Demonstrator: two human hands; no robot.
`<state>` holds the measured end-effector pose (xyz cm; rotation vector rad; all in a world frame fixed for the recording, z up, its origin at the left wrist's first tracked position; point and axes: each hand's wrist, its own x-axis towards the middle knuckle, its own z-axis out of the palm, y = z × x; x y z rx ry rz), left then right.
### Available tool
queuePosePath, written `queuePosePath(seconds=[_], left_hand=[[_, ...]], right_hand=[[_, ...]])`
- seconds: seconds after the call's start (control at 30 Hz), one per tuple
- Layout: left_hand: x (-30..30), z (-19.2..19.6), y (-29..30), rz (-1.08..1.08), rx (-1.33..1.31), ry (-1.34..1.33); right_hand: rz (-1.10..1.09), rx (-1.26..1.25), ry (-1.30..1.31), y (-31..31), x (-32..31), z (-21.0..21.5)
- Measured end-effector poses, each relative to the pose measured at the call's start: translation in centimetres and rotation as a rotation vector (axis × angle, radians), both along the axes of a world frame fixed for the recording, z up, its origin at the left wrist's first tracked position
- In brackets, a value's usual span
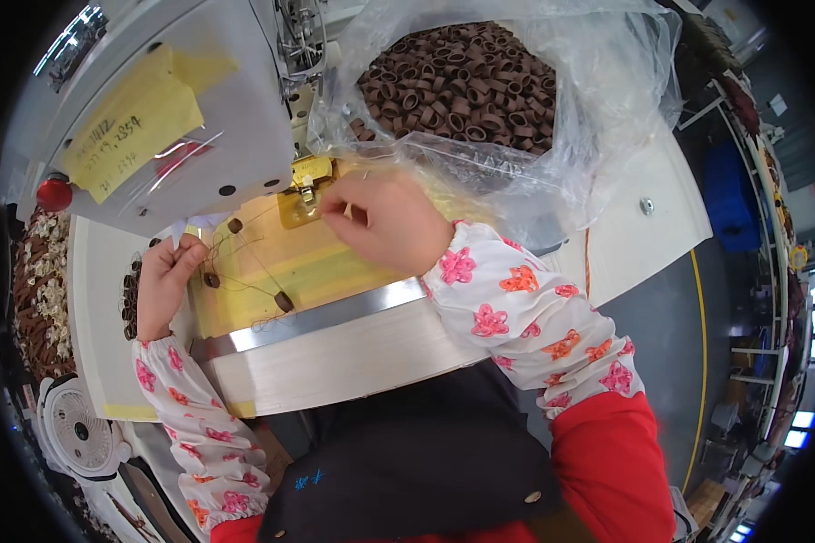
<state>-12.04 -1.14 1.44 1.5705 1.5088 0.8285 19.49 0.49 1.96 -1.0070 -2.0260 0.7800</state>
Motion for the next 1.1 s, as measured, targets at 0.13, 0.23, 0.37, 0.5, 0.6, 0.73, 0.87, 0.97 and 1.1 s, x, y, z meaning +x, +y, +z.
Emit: queuePosePath(seconds=[0.13, 0.23, 0.37, 0.5, 0.6, 0.73, 0.87, 0.97, 1.1], left_hand=[[-1.6, -0.2, 0.4, 0.181, 0.108, -0.051], [-1.1, 0.2, -0.5, 0.242, 0.229, 0.227], [5.2, -0.4, -3.8, 0.004, 0.548, 0.798], [-0.8, -3.9, -3.0, 0.225, 0.485, 1.145], [-6.2, -3.4, -2.8, 0.279, 0.427, 1.032], [-5.4, -2.1, -2.0, 0.431, 0.531, 1.086], [5.6, 0.1, -1.3, 0.035, 0.623, 0.648], [9.9, -0.9, -0.4, -0.139, 0.533, 0.568], [12.1, -2.6, 1.0, -0.010, 0.443, 0.521]], right_hand=[[-0.272, 0.316, -0.201, 2.3, 4.0, 2.8], [-0.347, 0.453, -0.548, 4.5, 7.3, 2.8], [-0.372, 0.383, -0.722, 4.8, 9.8, 3.0], [-0.326, 0.419, -0.711, 5.9, 9.5, 2.4], [-0.265, 0.488, -0.675, 6.9, 9.2, 1.9], [-0.223, 0.433, -0.691, 8.0, 10.3, 2.1], [-0.312, 0.472, -0.666, 7.9, 9.2, 2.7], [-0.235, 0.477, -0.332, 6.1, 6.0, 3.7], [0.029, -0.206, 0.154, 2.1, -0.1, 1.2]])
